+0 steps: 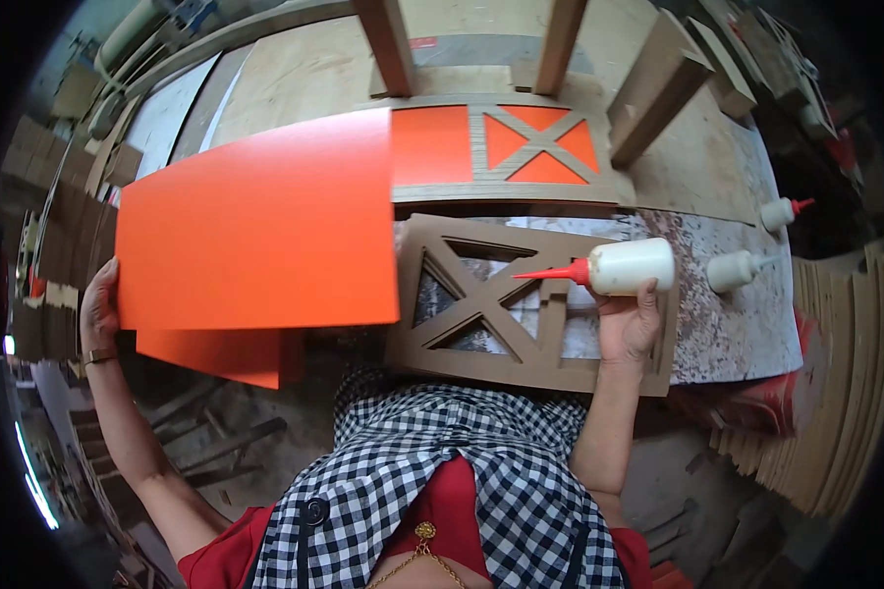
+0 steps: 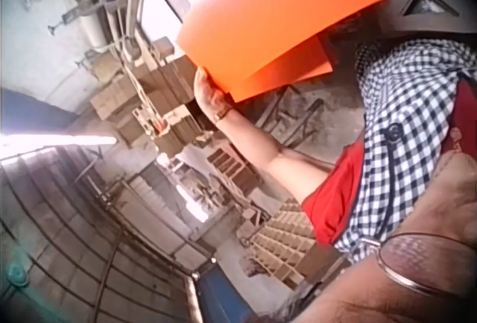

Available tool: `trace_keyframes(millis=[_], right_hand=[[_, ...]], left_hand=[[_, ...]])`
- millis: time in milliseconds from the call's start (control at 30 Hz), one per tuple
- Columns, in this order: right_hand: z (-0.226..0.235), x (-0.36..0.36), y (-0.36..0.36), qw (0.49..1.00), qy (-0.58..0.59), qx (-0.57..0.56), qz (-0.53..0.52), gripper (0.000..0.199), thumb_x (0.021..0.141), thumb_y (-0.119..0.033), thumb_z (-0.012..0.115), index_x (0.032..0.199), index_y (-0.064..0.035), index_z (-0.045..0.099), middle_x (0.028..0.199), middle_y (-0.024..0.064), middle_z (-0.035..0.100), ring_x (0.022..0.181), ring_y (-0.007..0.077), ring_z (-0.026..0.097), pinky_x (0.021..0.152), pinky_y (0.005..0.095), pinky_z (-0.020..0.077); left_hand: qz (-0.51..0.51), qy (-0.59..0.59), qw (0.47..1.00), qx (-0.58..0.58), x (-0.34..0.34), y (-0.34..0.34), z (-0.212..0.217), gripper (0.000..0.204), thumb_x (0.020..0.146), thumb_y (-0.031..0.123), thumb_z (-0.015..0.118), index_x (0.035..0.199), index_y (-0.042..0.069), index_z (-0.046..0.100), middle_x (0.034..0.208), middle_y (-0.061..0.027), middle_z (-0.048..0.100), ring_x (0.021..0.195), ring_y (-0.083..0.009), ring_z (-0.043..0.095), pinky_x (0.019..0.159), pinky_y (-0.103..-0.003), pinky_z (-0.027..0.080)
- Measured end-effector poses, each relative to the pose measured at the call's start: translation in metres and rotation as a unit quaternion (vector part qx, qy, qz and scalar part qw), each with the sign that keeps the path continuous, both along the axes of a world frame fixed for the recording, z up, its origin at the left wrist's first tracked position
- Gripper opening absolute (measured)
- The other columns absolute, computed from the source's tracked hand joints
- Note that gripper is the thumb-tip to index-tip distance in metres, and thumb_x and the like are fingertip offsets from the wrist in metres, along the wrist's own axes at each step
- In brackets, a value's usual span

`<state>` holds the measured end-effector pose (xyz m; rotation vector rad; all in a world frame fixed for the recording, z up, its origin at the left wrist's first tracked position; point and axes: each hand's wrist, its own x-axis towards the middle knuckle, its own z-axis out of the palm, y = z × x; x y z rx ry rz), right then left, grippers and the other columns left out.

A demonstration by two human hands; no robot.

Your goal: Applying glue to wooden frame components and attaching them to red boards.

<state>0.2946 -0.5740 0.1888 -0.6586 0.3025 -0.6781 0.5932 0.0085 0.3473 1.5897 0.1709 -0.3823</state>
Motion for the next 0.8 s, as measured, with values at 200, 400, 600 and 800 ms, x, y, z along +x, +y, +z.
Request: trace_keyframes(millis=[200,400,600,800], right_hand=[[-0.001,-0.024,-0.006,0.999,0.001,-0.013,-0.041,0.058,0.08,-0.027,0.065,0.128,-0.0063,0.04,0.119,0.0156,0.053,0.106,0.0318,0.055,0.084,0.047,0.051],[-0.004,-0.05,-0.014,0.997,0.012,-0.006,-0.074,0.058,0.082,-0.029,0.064,0.129,-0.0051,0.038,0.119,0.016,0.052,0.107,0.0319,0.054,0.084,0.0473,0.0509],[-0.009,-0.06,-0.019,0.996,0.002,0.013,-0.083,0.06,0.082,-0.03,0.063,0.129,-0.0051,0.037,0.12,0.0161,0.051,0.108,0.032,0.054,0.084,0.0469,0.0509],[-0.012,-0.055,-0.015,0.996,0.001,0.023,-0.081,0.06,0.082,-0.03,0.063,0.13,-0.0058,0.036,0.121,0.0163,0.051,0.108,0.032,0.053,0.085,0.0466,0.0507]], left_hand=[[-0.111,-0.107,0.985,-0.075,0.004,-0.139,-0.023,0.016,0.087,0.011,0.053,0.097,0.0,0.058,0.087,-0.0068,0.063,0.071,-0.0116,0.057,0.065,-0.021,0.047],[-0.119,-0.101,0.986,-0.062,0.023,-0.25,-0.047,0.02,0.085,0.008,0.052,0.103,-0.002,0.055,0.092,-0.0104,0.061,0.074,-0.0138,0.058,0.066,-0.022,0.048],[-0.102,-0.089,0.99,-0.029,0.021,-0.312,-0.076,0.026,0.084,0.006,0.051,0.108,-0.004,0.052,0.096,-0.0139,0.06,0.076,-0.0161,0.058,0.067,-0.023,0.048],[-0.068,-0.076,0.995,0.01,0.037,-0.334,-0.105,0.032,0.083,0.003,0.049,0.113,-0.006,0.049,0.1,-0.0175,0.059,0.079,-0.0183,0.058,0.068,-0.024,0.049]])
